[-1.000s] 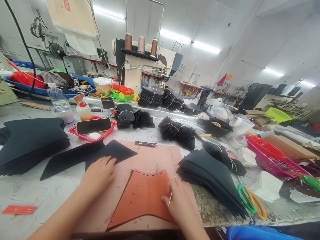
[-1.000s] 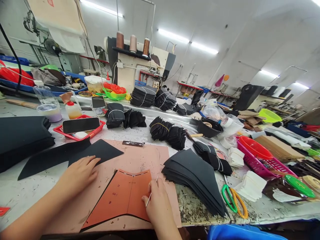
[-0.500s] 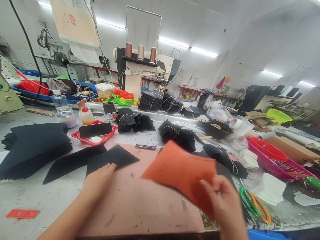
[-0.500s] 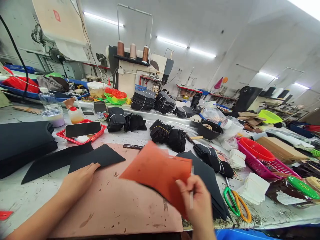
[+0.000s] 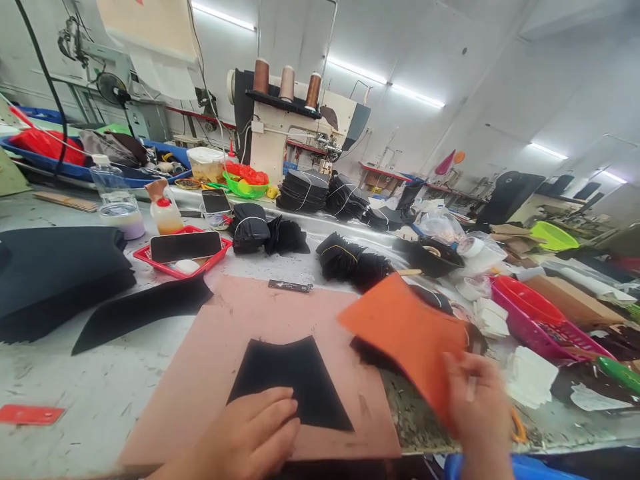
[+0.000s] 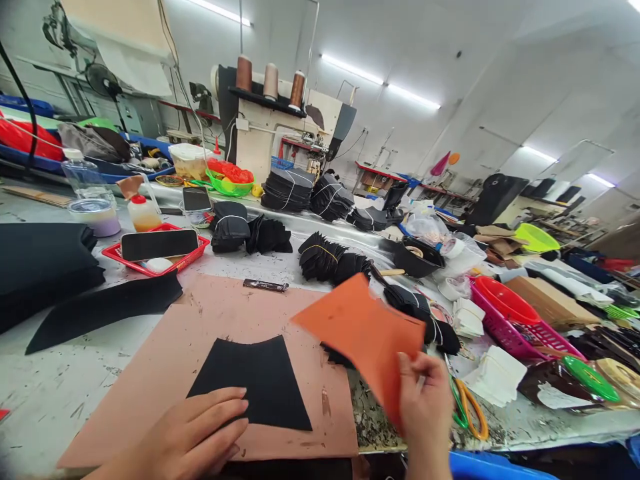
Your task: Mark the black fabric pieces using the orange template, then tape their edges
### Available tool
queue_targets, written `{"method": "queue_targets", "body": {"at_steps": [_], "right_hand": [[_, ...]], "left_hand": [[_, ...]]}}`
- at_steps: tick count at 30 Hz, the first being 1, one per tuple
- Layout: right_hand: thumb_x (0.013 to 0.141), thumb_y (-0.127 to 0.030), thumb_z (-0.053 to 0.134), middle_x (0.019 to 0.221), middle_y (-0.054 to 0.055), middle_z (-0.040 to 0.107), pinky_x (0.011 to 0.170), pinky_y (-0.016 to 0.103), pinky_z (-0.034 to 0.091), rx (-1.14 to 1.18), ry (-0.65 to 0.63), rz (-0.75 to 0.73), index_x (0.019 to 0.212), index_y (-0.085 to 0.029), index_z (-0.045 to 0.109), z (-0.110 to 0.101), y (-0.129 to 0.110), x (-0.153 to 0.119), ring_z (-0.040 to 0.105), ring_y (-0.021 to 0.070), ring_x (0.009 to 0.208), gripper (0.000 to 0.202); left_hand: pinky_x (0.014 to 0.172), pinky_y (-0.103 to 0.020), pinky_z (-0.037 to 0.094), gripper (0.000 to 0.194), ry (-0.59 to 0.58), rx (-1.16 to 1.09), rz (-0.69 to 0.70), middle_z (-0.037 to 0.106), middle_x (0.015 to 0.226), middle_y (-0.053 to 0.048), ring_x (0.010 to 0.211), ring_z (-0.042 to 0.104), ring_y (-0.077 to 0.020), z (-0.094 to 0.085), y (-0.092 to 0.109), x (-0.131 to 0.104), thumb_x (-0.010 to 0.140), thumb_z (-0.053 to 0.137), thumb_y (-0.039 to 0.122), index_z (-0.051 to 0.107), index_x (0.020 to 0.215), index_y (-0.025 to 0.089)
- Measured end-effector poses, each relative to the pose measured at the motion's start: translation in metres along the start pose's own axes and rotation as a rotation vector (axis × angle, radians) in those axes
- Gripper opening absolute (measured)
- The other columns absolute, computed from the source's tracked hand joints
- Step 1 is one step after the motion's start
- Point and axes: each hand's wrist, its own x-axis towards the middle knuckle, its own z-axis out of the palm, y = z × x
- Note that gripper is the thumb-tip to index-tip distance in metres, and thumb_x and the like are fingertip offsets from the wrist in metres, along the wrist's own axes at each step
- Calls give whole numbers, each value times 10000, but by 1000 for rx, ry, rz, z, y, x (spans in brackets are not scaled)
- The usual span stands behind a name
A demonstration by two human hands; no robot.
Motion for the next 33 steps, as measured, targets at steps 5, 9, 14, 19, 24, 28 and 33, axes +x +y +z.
{"method": "queue_targets", "body": {"at_steps": [5,9,14,19,24,28,33], "right_hand": [[771,-336,509,554,-20,549,479,241,393,39,-628,-329,644,-243,415,67,-28,-52,524,156,492,183],[722,-161,622,671,10,634,498,231,404,-154,-698,-552,715,-216,525,89,-38,-75,594,167,579,112],[753,-123,613,924,72,696,598,259,485,-139,-700,-614,826,-198,582,89,-28,-79,658,195,744,109],[771,-109,593,1029,96,698,684,284,527,-66,-766,-563,795,-193,594,90,-19,-81,680,211,843,87],[788,-122,586,1030,98,702,696,308,542,-57,-775,-539,789,-191,605,91,-19,-81,685,231,881,71],[788,-132,582,1034,101,699,712,301,540,-48,-775,-533,782,-198,605,91,-19,-81,680,229,907,70],[799,-146,567,1020,78,698,691,280,528,-53,-784,-519,791,-209,603,91,-20,-81,677,207,880,72]], "left_hand": [[690,-294,555,141,36,-52,-96,663,748,-35,728,646,-176,-18,-9,1,822,530,174,629,913,215],[759,-390,557,429,-200,132,-223,642,1143,-114,998,623,-295,7,-23,-25,763,610,495,616,1102,233],[883,-392,514,568,-302,166,-255,562,1293,-64,1168,533,-303,28,-26,-57,760,579,540,524,1264,284],[891,-384,511,579,-231,198,-273,571,1283,-55,1182,518,-310,31,-20,-58,672,629,442,562,1216,254],[846,-384,525,534,-170,199,-291,639,1178,-67,1102,573,-315,33,-21,-51,596,630,374,622,1110,233],[903,-387,490,535,-183,162,-333,616,1214,-58,1153,535,-310,36,-20,-53,600,618,354,613,1124,246],[951,-416,455,511,-202,133,-428,615,1208,-72,1182,504,-318,39,-14,-52,590,622,342,632,1091,239]]}}
